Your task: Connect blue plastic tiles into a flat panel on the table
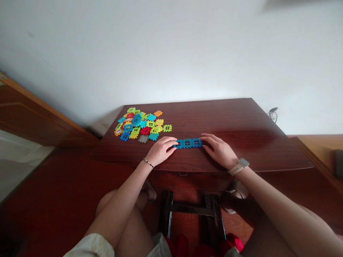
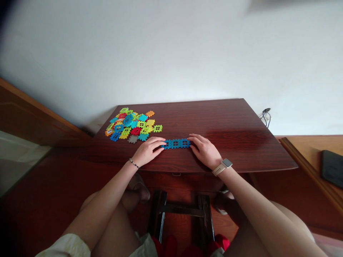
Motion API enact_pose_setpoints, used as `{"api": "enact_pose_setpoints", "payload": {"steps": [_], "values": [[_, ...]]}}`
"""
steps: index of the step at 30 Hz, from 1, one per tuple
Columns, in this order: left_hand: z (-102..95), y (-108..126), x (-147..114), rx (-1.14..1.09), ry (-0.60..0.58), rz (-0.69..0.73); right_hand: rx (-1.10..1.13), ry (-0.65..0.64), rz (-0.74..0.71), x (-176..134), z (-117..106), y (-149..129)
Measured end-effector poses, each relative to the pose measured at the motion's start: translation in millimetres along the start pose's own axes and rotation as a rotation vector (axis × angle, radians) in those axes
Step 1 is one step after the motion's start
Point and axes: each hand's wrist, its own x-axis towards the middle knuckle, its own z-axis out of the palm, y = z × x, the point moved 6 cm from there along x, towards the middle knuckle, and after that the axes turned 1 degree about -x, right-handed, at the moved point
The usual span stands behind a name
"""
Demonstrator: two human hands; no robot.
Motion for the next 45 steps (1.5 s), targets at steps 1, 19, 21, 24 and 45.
{"api": "enact_pose_setpoints", "payload": {"steps": [1,19,21,24,45], "values": [[-0.1,-1,0,0.030,-0.001,0.015,-0.015,0.013,-0.011,-1,-1,0],[2.1,-15,1,0.058,0.005,0.072,0.010,-0.034,-0.017,-7,5,19],[2.7,-16,2,0.047,0.005,0.065,0.008,-0.026,-0.015,-7,5,20],[3.4,-15,4,0.040,0.001,0.055,-0.004,-0.016,-0.017,-7,5,20],[13.7,-11,9,-0.001,0.010,0.056,0.036,-0.009,-0.005,-6,0,20]]}}
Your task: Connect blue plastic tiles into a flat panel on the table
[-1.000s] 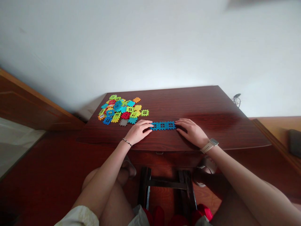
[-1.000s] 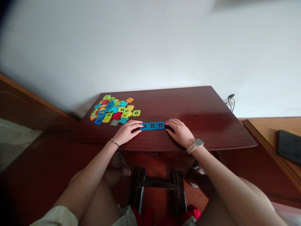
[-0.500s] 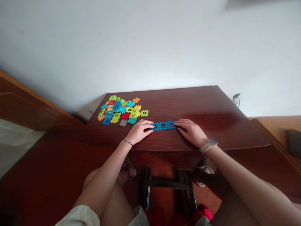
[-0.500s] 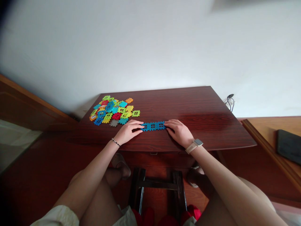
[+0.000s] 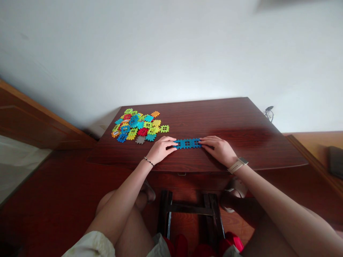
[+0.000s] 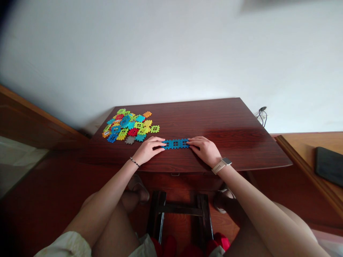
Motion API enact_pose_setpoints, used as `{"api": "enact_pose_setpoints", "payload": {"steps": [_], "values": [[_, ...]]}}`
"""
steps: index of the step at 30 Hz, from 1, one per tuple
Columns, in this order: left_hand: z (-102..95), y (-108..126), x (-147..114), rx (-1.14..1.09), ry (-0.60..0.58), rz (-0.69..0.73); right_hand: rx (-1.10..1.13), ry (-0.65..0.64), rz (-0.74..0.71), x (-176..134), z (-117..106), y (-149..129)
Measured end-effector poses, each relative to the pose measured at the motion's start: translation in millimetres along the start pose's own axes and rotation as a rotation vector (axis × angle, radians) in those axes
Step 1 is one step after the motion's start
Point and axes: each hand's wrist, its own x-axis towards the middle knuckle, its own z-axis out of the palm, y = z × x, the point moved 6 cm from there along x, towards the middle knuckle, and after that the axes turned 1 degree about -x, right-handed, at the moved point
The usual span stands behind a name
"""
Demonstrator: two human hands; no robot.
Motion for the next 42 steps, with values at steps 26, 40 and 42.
{"api": "enact_pose_setpoints", "payload": {"steps": [26,40,42], "values": [[11.1,27,9,0.045,-0.018,0.006,0.072,-0.026,0.068,4,-5,-2],[13.8,26,19,-0.321,0.056,-0.190,0.348,-0.090,0.190,13,3,-10],[14.3,27,19,-0.328,0.062,-0.190,0.331,-0.082,0.174,15,4,-13]]}}
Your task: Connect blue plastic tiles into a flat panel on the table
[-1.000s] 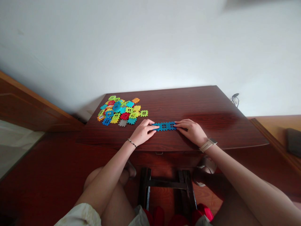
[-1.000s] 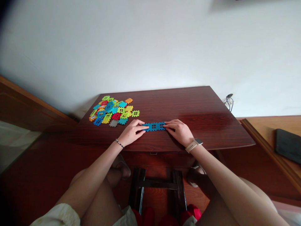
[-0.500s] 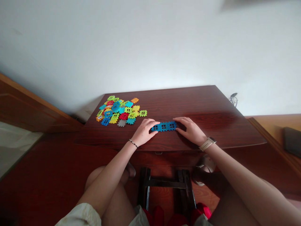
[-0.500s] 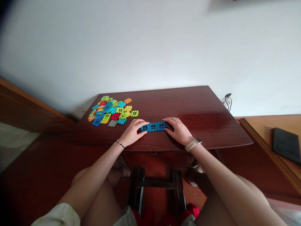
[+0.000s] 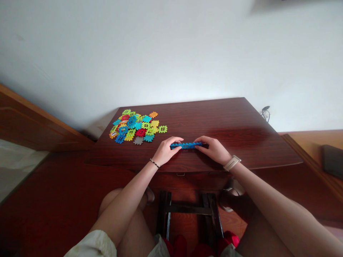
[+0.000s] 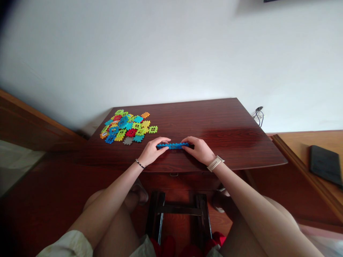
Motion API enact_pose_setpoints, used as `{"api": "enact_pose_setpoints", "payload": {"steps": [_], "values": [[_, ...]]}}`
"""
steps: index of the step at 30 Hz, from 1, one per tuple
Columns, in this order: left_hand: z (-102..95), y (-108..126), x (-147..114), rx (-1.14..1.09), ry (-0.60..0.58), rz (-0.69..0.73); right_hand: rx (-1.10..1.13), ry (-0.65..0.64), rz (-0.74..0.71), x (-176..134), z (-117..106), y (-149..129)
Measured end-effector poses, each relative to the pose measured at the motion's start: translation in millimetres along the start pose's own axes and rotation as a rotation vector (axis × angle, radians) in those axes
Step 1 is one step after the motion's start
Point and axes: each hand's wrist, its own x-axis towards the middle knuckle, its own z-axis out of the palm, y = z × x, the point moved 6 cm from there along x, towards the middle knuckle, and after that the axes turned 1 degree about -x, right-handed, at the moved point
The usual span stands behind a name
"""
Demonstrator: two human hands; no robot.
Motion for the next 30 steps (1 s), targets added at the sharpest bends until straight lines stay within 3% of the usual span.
{"api": "enact_pose_setpoints", "payload": {"steps": [6,16,25,30], "values": [[1.1,0,-1,0.006,0.036,-0.035,-0.032,-0.007,-0.035,1,5,-4],[-5.0,-4,3,-0.060,0.080,-0.140,0.031,-0.021,0.037,2,8,4],[-10.5,-11,2,-0.226,0.086,-0.218,0.318,0.008,0.160,5,6,2],[0.4,-19,-1,-0.426,0.087,-0.336,0.538,0.089,0.293,4,9,6]]}}
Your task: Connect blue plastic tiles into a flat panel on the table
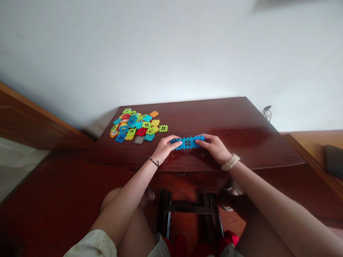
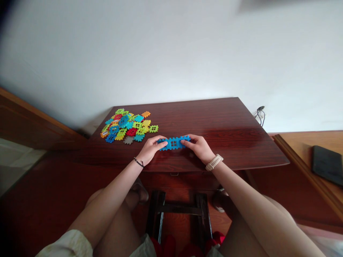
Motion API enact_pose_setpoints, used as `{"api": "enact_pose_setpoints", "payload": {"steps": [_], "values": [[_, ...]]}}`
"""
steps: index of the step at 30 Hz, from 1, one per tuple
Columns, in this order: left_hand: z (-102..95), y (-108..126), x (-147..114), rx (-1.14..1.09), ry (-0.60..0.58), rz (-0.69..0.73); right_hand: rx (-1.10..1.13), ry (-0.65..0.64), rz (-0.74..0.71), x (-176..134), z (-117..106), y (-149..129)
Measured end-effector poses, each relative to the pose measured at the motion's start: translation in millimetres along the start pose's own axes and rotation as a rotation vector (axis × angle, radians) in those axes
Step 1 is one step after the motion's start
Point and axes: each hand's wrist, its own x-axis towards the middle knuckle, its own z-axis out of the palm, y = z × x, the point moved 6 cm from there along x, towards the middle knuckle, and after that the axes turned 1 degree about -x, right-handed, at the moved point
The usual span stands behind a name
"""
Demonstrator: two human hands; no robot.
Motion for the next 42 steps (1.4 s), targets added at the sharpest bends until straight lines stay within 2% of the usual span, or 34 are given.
{"api": "enact_pose_setpoints", "payload": {"steps": [5,9,17,25,34,42], "values": [[2.0,-12,1,-0.184,0.090,-0.118,0.114,0.004,0.087,-2,6,5],[1.0,-2,-1,-0.087,0.104,-0.096,0.102,-0.010,0.138,-2,9,8],[1.9,0,-3,0.053,0.088,-0.050,0.023,-0.005,0.076,-4,8,1],[3.4,4,-4,0.027,0.077,-0.031,0.072,0.044,0.122,-7,10,7],[7.8,1,-4,0.037,0.081,-0.022,0.129,0.056,0.106,-8,16,10],[8.3,3,-6,0.055,0.060,-0.003,0.090,0.064,0.088,-8,15,8]]}}
